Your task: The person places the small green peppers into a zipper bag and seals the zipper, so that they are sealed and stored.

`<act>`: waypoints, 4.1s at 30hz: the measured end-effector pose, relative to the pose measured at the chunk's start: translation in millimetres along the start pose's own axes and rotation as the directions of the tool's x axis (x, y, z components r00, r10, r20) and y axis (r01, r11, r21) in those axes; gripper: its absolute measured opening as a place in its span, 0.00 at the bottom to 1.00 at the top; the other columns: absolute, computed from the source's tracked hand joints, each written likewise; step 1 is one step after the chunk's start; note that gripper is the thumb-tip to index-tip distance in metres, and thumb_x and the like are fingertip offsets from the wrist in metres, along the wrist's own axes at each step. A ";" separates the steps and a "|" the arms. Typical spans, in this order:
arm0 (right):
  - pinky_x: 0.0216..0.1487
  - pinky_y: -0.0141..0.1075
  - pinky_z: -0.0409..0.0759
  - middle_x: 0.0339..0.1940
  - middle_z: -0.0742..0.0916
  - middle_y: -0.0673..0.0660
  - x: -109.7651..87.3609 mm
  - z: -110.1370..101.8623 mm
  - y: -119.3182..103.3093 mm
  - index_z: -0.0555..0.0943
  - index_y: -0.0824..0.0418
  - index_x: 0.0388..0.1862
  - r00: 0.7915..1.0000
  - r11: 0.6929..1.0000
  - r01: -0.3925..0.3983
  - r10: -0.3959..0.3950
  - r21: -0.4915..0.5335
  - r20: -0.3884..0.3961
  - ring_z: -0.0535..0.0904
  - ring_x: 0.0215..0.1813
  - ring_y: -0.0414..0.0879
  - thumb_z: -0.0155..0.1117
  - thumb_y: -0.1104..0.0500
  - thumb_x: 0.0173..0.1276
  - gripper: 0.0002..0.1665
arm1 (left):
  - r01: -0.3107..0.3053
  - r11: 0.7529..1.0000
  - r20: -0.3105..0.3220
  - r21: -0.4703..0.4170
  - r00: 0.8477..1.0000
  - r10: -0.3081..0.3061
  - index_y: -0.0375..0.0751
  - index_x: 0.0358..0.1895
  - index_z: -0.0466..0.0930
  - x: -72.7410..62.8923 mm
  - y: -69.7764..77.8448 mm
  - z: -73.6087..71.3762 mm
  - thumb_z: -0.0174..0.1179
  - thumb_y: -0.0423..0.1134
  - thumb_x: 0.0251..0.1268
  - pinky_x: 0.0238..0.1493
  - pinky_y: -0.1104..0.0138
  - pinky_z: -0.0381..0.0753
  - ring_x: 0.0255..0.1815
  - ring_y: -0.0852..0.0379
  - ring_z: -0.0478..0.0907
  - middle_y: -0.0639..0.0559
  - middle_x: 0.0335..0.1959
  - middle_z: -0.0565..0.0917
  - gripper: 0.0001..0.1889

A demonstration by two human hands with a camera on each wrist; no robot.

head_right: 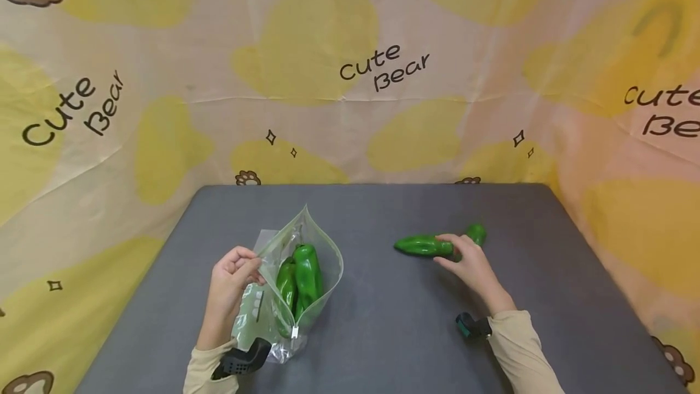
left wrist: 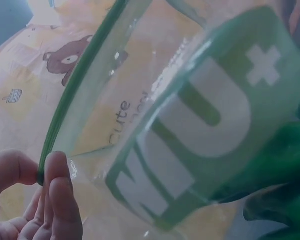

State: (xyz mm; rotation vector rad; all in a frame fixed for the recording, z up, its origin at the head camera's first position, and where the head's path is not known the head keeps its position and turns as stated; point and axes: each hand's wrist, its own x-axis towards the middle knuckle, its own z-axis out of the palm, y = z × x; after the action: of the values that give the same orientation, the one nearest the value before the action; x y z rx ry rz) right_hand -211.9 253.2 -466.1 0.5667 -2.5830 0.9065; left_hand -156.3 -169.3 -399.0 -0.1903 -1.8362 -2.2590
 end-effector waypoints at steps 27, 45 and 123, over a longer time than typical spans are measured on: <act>0.31 0.42 0.66 0.46 0.80 0.63 10.6 10.1 22.0 0.78 0.66 0.46 0.995 0.988 -0.045 0.057 -0.149 0.076 0.64 0.36 0.50 0.75 0.61 0.43 0.29 | -0.030 0.999 0.044 -0.018 0.999 0.031 0.25 0.30 0.71 -6.8 14.0 2.6 0.57 0.24 0.55 0.20 0.66 0.80 0.16 0.55 0.78 0.48 0.18 0.78 0.04; 0.30 0.42 0.69 0.41 0.82 0.62 9.6 11.8 27.7 0.79 0.67 0.44 0.997 0.982 -0.013 0.028 -0.191 0.077 0.66 0.34 0.51 0.74 0.70 0.40 0.26 | -0.006 0.999 0.045 -0.041 0.999 0.008 0.22 0.31 0.70 -4.4 11.7 1.7 0.52 0.19 0.55 0.19 0.67 0.79 0.16 0.56 0.77 0.48 0.18 0.78 0.02; 0.28 0.31 0.71 0.23 0.77 0.51 2.9 14.0 -10.6 0.80 0.58 0.40 0.907 0.534 -0.346 0.400 0.771 0.130 0.69 0.26 0.39 0.51 0.60 0.69 0.10 | -0.007 1.000 0.054 0.027 0.999 0.006 0.20 0.32 0.69 -4.0 10.5 -2.3 0.56 0.23 0.55 0.21 0.65 0.80 0.17 0.55 0.78 0.45 0.18 0.79 0.07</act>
State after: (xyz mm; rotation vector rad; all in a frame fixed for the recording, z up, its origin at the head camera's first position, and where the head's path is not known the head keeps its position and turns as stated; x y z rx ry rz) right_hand -211.9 235.7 -469.7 0.1401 -2.1520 2.2165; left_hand -149.7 -173.2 -390.5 -0.2542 -1.8890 -2.2444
